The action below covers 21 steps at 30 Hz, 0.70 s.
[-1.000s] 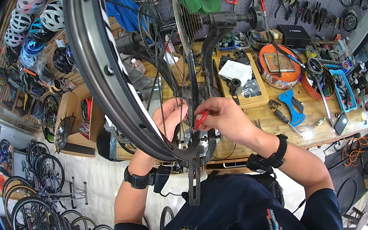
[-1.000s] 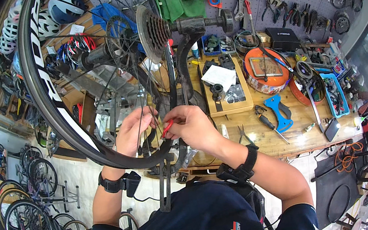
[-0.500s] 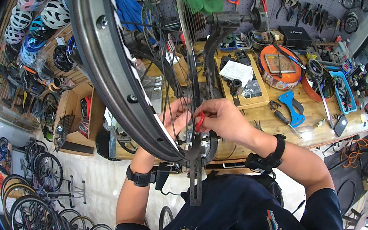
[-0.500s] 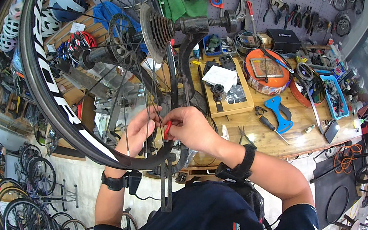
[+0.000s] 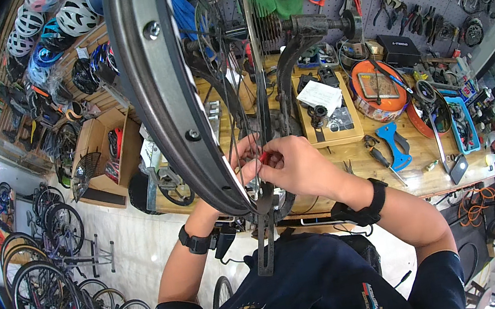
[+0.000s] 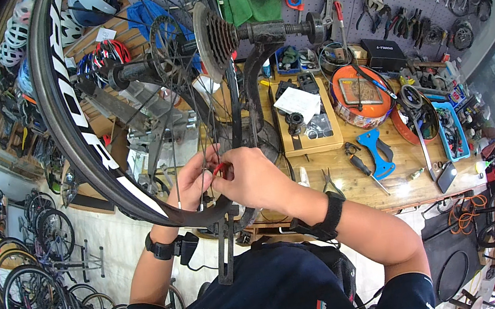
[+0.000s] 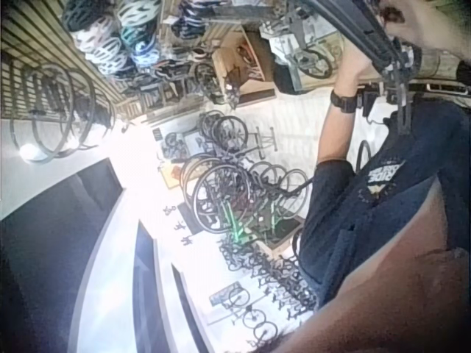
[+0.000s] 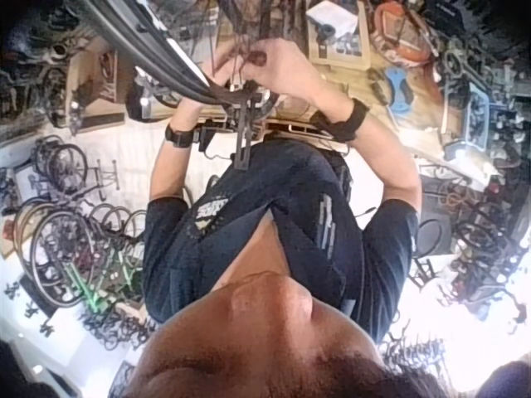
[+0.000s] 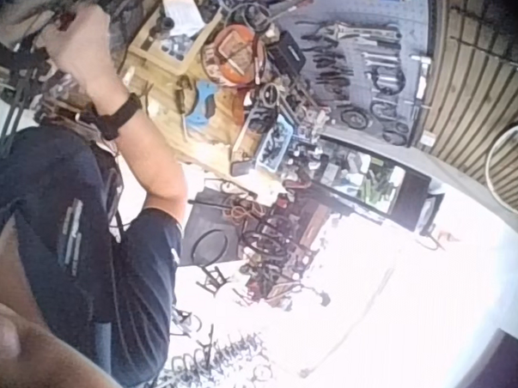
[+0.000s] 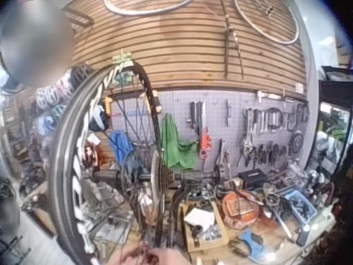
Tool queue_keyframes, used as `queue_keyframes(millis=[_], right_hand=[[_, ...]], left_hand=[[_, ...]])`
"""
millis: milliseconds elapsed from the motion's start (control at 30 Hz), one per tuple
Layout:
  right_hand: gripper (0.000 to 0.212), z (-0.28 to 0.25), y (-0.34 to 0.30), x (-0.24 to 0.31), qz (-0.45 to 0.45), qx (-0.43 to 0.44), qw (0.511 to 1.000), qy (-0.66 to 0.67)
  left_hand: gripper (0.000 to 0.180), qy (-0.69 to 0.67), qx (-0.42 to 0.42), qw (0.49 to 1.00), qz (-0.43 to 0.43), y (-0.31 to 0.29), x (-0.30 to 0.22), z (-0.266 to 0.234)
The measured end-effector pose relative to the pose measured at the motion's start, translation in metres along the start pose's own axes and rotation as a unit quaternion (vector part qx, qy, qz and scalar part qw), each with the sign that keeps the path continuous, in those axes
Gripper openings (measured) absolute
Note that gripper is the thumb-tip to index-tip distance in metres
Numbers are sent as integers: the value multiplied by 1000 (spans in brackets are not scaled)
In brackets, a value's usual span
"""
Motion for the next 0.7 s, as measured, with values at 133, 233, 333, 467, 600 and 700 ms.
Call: queue_keyframes(millis=[133, 233, 333, 467, 600, 700], right_hand=[[24, 7, -2, -6, -3, -45, 999, 2], [24, 9, -7, -7, 27, -57, 998, -8], [24, 9, -3, -12, 25, -25, 999, 32], [26, 11, -1, -11, 2, -16, 999, 35], [28, 11, -3, -7, -2, -25, 1000, -12], [31, 12, -5, -4, 5, -31, 997, -67]], left_hand=[[63, 73, -22, 996, 47, 1, -2, 0], [59, 83, -14, 996, 41, 4, -7, 1], [59, 64, -29, 997, 27, 5, 0, -2], [60, 26, -48, 998, 7, 3, 2, -3], [63, 7, -43, 999, 26, 1, 4, -4], [65, -16, -38, 998, 37, 0, 4, -3]])
Point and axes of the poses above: each hand's wrist, its own y-axis towards the middle knuckle, its own z-axis out of the palm, x = y × z, the point moved 8 cm from there along y, towards the middle knuckle, and after that the axes turned 6 degrees about -y, right-handed, at the moved point
